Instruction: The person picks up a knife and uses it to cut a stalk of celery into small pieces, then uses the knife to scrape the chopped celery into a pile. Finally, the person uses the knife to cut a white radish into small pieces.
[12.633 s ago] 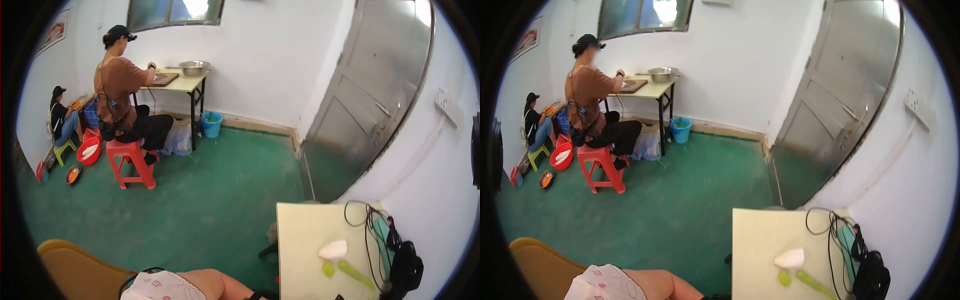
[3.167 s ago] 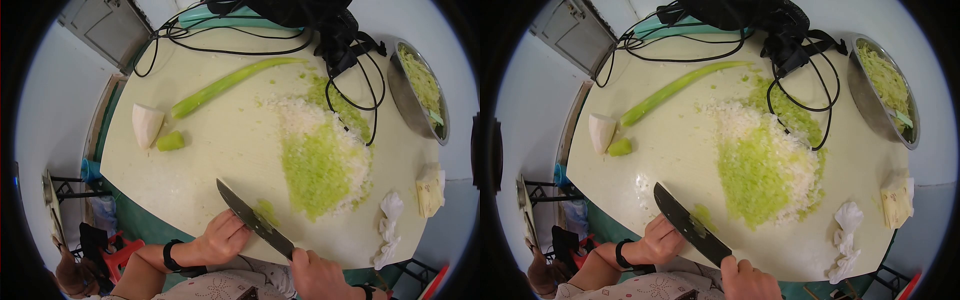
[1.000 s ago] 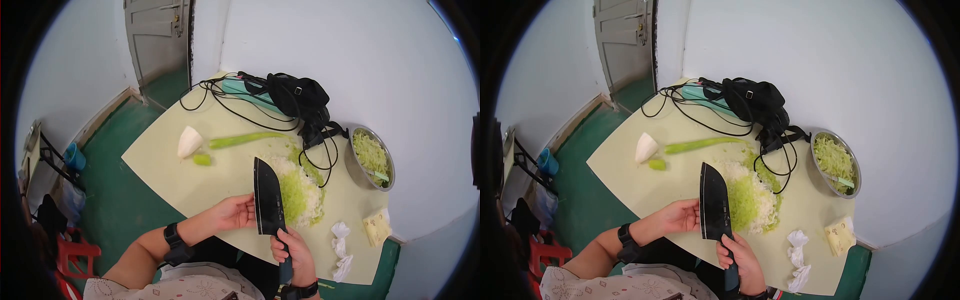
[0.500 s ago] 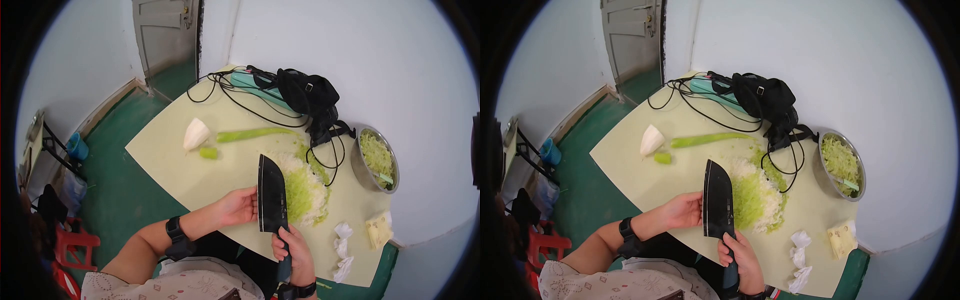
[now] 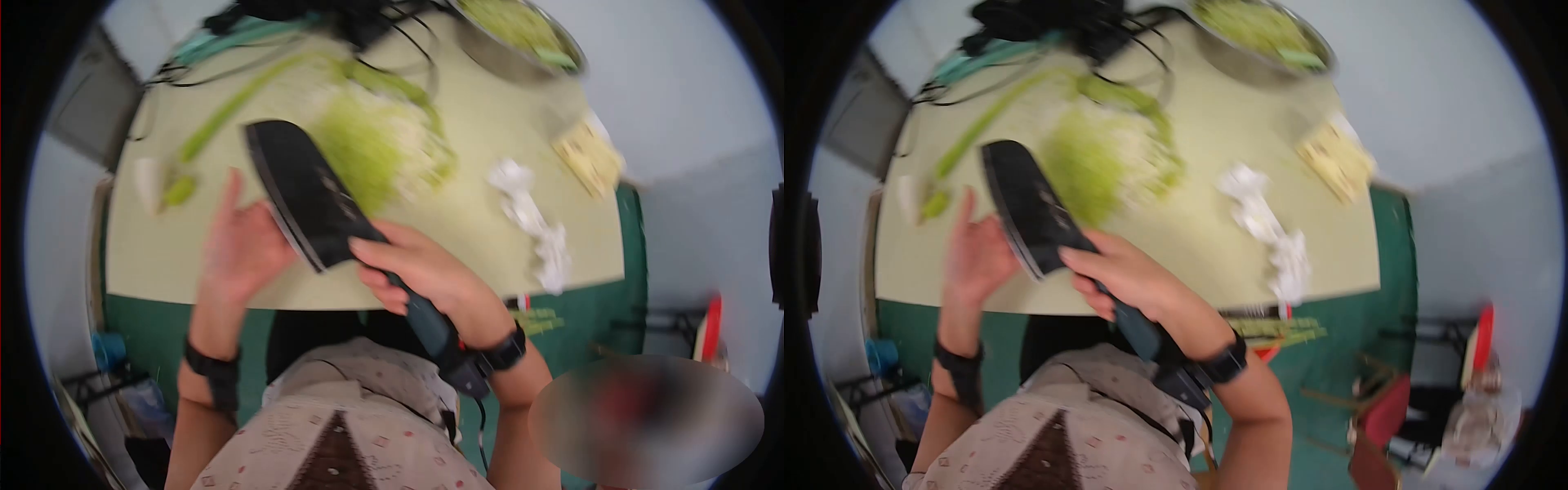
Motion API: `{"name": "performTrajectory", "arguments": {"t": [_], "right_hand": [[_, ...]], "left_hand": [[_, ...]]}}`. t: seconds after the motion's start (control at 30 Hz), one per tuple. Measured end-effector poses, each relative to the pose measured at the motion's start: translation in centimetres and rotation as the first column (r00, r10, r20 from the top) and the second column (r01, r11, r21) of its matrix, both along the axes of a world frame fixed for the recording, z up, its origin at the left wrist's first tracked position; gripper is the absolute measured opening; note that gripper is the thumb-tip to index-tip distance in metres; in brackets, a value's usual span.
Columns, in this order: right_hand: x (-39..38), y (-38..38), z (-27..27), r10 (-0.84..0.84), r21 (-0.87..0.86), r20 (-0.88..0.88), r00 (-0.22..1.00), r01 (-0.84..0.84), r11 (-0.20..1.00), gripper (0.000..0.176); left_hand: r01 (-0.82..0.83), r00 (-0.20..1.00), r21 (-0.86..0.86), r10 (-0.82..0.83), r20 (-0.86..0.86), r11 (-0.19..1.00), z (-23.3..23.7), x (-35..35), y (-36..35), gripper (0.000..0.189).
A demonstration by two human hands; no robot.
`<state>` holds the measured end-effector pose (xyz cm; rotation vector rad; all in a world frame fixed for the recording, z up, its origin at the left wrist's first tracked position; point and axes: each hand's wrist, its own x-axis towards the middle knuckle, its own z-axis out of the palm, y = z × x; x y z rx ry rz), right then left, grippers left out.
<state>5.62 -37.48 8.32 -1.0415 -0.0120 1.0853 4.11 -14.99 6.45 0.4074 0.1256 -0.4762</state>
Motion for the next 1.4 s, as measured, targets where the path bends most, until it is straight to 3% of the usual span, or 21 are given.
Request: {"name": "performTrajectory", "arguments": {"t": [0.2,0.27,0.37,0.47,0.5,0.57,0.67,0.77,0.83,0.87,0.9,0.93,1.0,1.1,1.2,1.3,1.4], "right_hand": [[0.7,-4.6,0.9,0.044,-0.032,0.094,0.995,-0.041,0.999,0.022],[0.4,-6.1,0.9,-0.007,-0.044,0.132,0.991,0.013,0.999,0.020],[0.9,-8.3,1.6,-0.104,-0.083,0.193,0.976,0.122,0.989,0.017],[0.2,-11.3,2.1,-0.284,0.015,0.214,0.935,0.288,0.958,0.020],[-0.3,-11.5,1.7,-0.360,0.081,0.186,0.914,0.351,0.933,0.020],[-0.8,-10.6,0.1,-0.395,0.071,0.191,0.899,0.388,0.919,0.020],[-0.6,-7.4,-2.1,-0.387,0.187,0.188,0.903,0.354,0.917,0.023],[-0.3,-6.2,-3.3,-0.360,0.209,0.250,0.899,0.313,0.926,0.022],[-0.4,-5.5,-4.0,-0.341,0.153,0.277,0.898,0.310,0.938,0.021],[-0.5,-5.8,-4.2,-0.318,0.098,0.272,0.908,0.303,0.948,0.021],[-1.1,-6.0,-4.2,-0.379,0.122,0.226,0.898,0.360,0.925,0.026],[-1.1,-6.4,-4.1,-0.353,0.115,0.194,0.915,0.336,0.935,0.032],[-1.3,-6.9,-3.6,-0.353,0.032,0.155,0.923,0.353,0.935,0.027],[-1.0,-5.7,-3.6,-0.423,0.074,0.145,0.894,0.417,0.906,0.020],[-0.7,-5.6,-4.1,-0.393,0.056,0.161,0.906,0.389,0.920,0.020],[-1.4,-5.6,-3.5,-0.403,0.054,0.167,0.900,0.400,0.915,0.019],[-1.5,-5.5,-3.5,-0.418,0.044,0.182,0.890,0.417,0.908,0.020]], "left_hand": [[0.070,0.998,0.102,-0.070,0.002,0.992,0.6,0.9,-3.0,0.069],[0.100,0.995,0.154,-0.103,0.009,0.983,0.4,1.2,-3.5,0.064],[0.146,0.989,-0.003,-0.145,0.039,0.989,-1.1,1.8,-1.8,0.048],[0.044,0.991,0.185,-0.066,0.115,0.982,-0.8,1.7,-0.4,0.034],[-0.030,0.992,0.336,-0.014,0.128,0.941,-0.9,1.6,0.6,0.031],[-0.152,0.983,0.599,0.054,0.178,0.786,-1.6,1.6,2.4,0.024],[-0.330,0.943,0.902,0.139,0.302,0.280,-2.6,1.7,3.2,0.019],[-0.413,0.909,0.911,-0.065,0.411,-0.023,-3.1,1.5,3.0,0.016],[-0.532,0.846,0.794,-0.220,0.486,-0.293,-4.3,1.5,3.2,0.015],[-0.670,0.742,0.666,-0.336,0.580,-0.328,-5.9,1.7,3.4,0.013],[-0.584,0.812,0.673,-0.340,0.475,-0.454,-3.7,1.0,0.0,0.013],[-0.595,0.802,0.619,-0.428,0.416,-0.513,-4.0,0.7,0.2,0.015],[-0.737,0.674,0.533,-0.506,0.538,-0.416,-4.3,0.3,0.4,0.020],[-0.644,0.757,0.685,-0.414,0.505,-0.341,-3.0,0.2,0.5,0.032],[-0.505,0.855,0.863,-0.137,0.501,0.007,-3.3,-0.1,1.2,0.036],[-0.397,0.898,0.907,-0.142,0.416,0.142,-2.4,-0.7,2.5,0.039],[-0.428,0.887,0.872,-0.072,0.455,0.239,-3.2,-0.4,3.3,0.036]]}}
